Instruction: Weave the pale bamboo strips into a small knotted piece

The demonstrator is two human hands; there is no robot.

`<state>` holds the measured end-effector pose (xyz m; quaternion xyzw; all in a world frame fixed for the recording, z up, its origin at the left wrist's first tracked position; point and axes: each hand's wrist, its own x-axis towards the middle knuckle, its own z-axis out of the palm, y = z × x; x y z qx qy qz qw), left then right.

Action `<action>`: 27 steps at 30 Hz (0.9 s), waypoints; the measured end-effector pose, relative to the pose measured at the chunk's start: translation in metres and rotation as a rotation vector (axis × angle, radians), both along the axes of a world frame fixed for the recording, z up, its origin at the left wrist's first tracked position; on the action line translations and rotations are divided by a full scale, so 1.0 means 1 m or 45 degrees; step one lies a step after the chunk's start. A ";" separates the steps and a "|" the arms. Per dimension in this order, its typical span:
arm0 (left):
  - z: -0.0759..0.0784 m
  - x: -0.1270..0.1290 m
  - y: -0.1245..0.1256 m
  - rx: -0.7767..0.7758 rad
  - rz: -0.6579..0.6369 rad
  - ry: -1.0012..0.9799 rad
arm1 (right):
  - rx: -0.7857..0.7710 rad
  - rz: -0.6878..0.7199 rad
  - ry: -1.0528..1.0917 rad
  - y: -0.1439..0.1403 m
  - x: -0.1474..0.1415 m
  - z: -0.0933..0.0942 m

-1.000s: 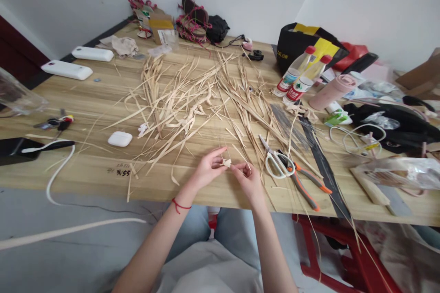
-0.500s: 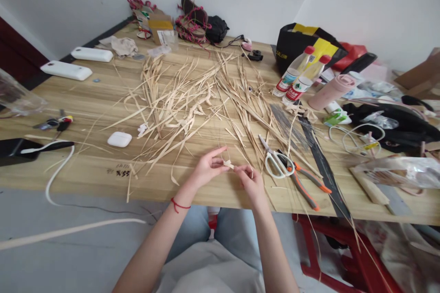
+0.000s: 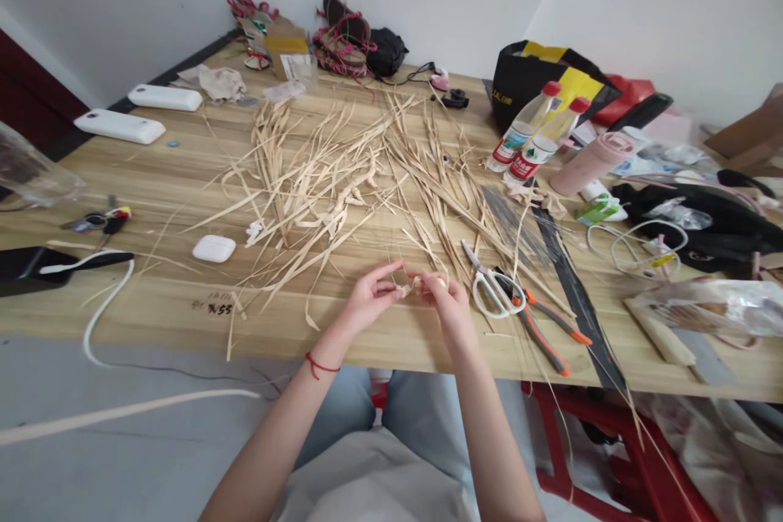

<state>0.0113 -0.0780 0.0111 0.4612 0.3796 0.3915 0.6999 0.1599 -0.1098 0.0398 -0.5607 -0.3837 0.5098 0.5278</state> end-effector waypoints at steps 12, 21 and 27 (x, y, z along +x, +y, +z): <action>-0.006 0.001 0.002 0.012 0.016 -0.119 | 0.024 0.455 -0.111 0.055 -0.009 0.010; -0.007 0.002 0.006 0.030 0.056 -0.199 | 0.169 0.495 -0.322 0.059 -0.022 0.007; -0.007 0.001 0.005 -0.009 0.037 -0.187 | 0.265 0.185 -0.382 0.055 -0.021 0.001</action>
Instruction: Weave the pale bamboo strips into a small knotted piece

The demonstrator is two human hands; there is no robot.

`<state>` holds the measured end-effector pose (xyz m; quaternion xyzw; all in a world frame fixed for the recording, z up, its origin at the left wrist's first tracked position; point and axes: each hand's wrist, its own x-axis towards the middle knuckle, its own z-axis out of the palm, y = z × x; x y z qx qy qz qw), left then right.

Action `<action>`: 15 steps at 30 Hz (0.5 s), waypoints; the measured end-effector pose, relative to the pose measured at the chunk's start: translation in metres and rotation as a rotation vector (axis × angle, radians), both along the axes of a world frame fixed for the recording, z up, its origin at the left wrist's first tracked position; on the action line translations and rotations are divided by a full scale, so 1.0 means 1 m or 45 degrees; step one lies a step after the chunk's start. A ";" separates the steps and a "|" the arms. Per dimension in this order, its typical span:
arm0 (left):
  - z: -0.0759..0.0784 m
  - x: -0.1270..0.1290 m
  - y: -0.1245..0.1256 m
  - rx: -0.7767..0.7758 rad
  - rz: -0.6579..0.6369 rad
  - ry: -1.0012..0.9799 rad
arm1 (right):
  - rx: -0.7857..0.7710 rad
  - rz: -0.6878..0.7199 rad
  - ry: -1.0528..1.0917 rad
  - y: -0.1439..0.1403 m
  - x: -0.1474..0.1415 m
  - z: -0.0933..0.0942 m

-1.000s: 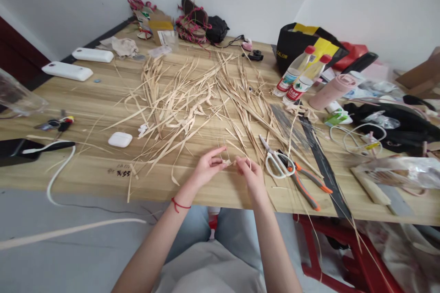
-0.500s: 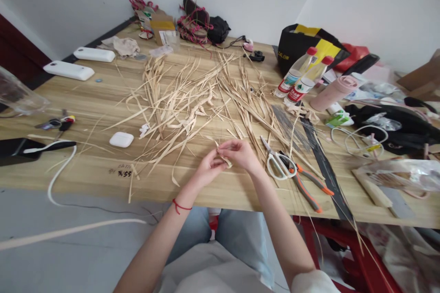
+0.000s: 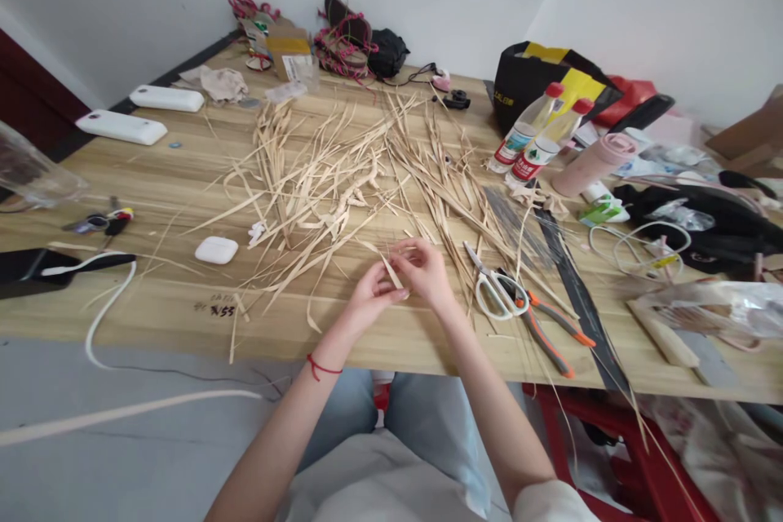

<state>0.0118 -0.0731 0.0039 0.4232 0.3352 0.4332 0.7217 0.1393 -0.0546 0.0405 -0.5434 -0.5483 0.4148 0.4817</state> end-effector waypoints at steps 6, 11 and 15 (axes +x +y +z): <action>0.007 -0.001 -0.002 0.016 0.030 0.061 | -0.017 -0.171 0.006 -0.001 0.008 -0.022; 0.005 0.001 -0.001 -0.008 0.111 0.106 | -0.137 -0.055 0.232 -0.001 0.008 -0.032; 0.003 0.000 0.000 0.025 0.082 0.103 | -0.202 -0.032 0.378 -0.001 0.010 -0.034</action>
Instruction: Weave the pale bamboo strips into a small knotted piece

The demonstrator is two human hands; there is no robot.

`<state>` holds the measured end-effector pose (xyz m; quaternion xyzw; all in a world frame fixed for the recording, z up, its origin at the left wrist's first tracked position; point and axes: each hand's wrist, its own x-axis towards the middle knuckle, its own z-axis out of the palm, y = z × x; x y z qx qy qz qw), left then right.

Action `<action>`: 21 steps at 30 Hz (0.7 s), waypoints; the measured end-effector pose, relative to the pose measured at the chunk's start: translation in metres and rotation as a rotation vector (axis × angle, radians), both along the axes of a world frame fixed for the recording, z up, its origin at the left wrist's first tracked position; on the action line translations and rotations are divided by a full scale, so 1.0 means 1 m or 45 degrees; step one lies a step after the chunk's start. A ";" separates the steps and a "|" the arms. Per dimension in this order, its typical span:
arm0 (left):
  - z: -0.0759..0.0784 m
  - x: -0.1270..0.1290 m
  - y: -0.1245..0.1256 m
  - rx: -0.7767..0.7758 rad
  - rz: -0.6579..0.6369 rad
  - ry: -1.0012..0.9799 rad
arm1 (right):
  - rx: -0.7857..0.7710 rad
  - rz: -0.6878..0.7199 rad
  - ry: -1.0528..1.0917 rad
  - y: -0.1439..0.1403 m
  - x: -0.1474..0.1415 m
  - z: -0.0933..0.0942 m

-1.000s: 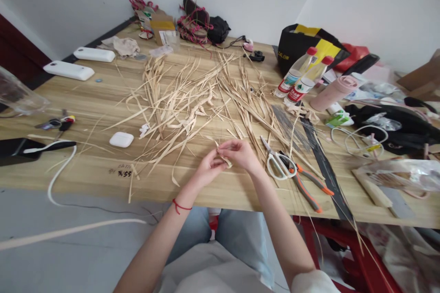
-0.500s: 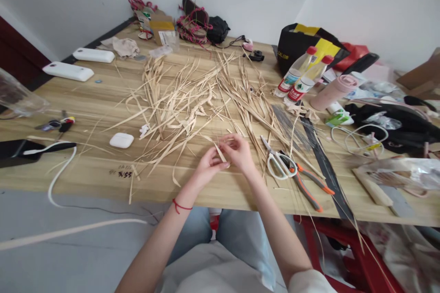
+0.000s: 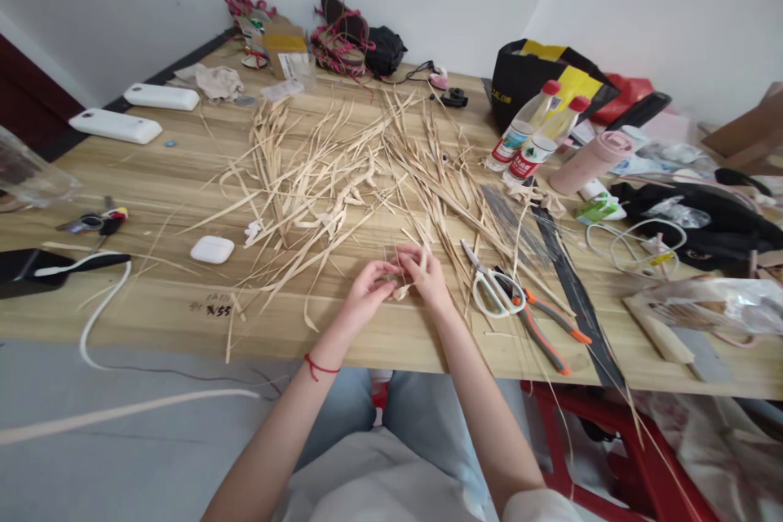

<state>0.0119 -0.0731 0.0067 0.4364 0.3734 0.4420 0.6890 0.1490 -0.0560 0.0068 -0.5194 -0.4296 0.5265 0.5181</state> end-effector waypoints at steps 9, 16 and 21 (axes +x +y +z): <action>0.007 0.000 -0.003 0.049 -0.027 0.015 | 0.007 0.105 0.188 -0.006 0.006 0.004; 0.003 0.002 -0.009 0.107 -0.112 0.038 | 0.066 0.069 0.126 -0.005 0.006 -0.001; 0.002 0.004 -0.009 0.198 -0.063 0.151 | 0.084 0.041 0.007 -0.003 0.002 -0.001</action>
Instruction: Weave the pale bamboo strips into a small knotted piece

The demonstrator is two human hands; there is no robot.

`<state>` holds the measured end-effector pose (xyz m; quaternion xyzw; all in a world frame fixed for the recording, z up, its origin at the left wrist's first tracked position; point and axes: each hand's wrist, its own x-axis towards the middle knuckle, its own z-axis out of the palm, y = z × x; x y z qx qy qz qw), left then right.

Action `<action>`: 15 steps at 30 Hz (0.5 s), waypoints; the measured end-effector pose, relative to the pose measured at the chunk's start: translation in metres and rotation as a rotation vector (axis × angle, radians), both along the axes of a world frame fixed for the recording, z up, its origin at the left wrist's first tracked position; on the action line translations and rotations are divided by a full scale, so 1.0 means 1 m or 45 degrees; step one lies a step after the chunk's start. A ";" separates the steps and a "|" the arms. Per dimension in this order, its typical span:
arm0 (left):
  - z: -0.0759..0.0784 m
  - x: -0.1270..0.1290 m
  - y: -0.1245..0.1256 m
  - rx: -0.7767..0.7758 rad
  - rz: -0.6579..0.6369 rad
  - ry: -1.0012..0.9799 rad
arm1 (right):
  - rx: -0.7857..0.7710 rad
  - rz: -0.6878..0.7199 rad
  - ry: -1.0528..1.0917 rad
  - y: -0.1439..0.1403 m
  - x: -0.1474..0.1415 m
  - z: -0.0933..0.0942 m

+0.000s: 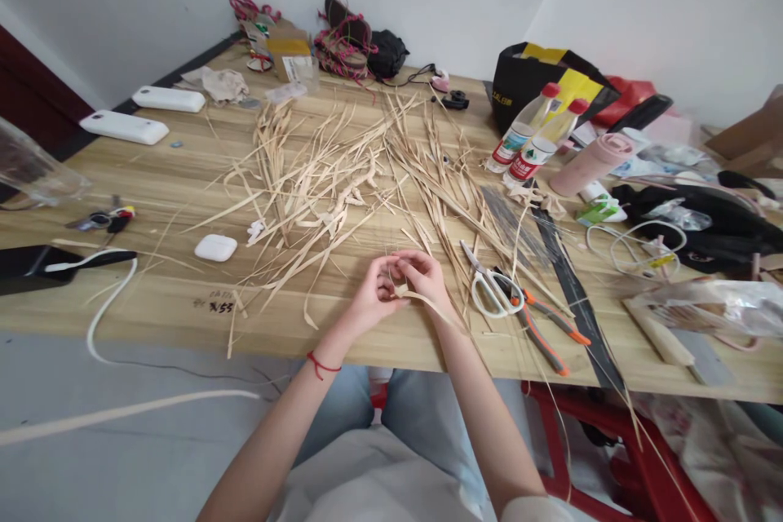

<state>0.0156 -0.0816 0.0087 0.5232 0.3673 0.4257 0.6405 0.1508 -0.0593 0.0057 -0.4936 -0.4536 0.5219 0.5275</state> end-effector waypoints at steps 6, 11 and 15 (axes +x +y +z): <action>0.002 0.004 -0.001 0.059 0.072 0.033 | 0.001 0.010 -0.015 -0.001 -0.003 0.006; 0.006 0.004 0.000 0.032 0.061 -0.003 | 0.021 0.019 0.009 -0.001 -0.003 0.007; 0.002 0.004 0.002 -0.013 0.081 -0.072 | 0.047 0.058 -0.039 0.000 -0.002 0.006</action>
